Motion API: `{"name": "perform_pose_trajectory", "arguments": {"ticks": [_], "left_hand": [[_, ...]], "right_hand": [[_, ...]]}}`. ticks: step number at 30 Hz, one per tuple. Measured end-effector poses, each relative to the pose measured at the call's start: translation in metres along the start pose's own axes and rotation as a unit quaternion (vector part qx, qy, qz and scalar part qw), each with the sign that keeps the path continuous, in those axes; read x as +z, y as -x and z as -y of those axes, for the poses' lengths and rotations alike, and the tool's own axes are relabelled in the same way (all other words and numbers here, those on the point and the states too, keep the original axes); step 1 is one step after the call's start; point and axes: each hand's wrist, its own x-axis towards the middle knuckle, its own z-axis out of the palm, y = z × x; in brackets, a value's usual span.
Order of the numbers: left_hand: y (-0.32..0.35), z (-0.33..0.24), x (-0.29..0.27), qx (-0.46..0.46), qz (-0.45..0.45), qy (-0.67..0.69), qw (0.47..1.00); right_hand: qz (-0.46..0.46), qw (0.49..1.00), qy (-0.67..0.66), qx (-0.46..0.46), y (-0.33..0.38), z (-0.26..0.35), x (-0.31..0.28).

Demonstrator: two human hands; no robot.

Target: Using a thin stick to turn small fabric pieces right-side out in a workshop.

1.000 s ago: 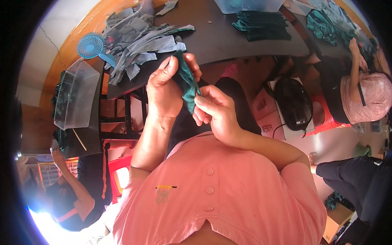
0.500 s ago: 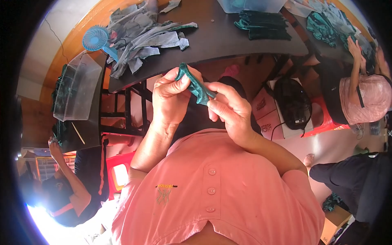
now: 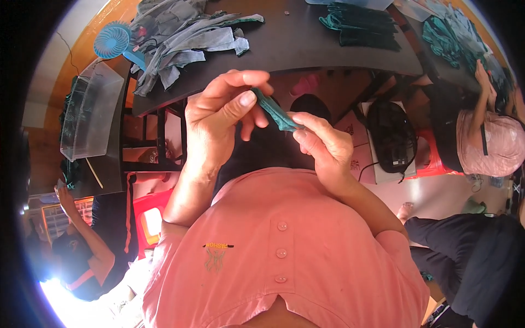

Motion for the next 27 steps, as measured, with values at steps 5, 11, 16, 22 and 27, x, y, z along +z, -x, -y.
{"name": "perform_pose_trajectory", "arguments": {"ticks": [5,11,16,22,27], "left_hand": [[-0.005,0.02,-0.002,-0.021,0.013,0.042,0.999],[-0.004,0.03,-0.006,-0.013,0.012,0.084,0.996],[0.0,0.033,-0.003,-0.014,0.005,0.115,0.993],[0.007,0.034,0.0,-0.008,-0.024,0.165,0.986],[0.022,0.021,0.007,0.017,-0.034,0.122,0.992]], "right_hand": [[-0.007,0.999,0.019,-0.034,-0.001,-0.007,0.001],[0.001,0.997,0.053,-0.049,-0.008,-0.006,-0.007],[-0.004,0.997,0.057,-0.055,-0.008,-0.006,-0.01],[-0.009,0.998,0.043,-0.051,-0.003,0.001,-0.006],[-0.006,0.998,0.028,-0.054,0.009,0.014,-0.005]]}}
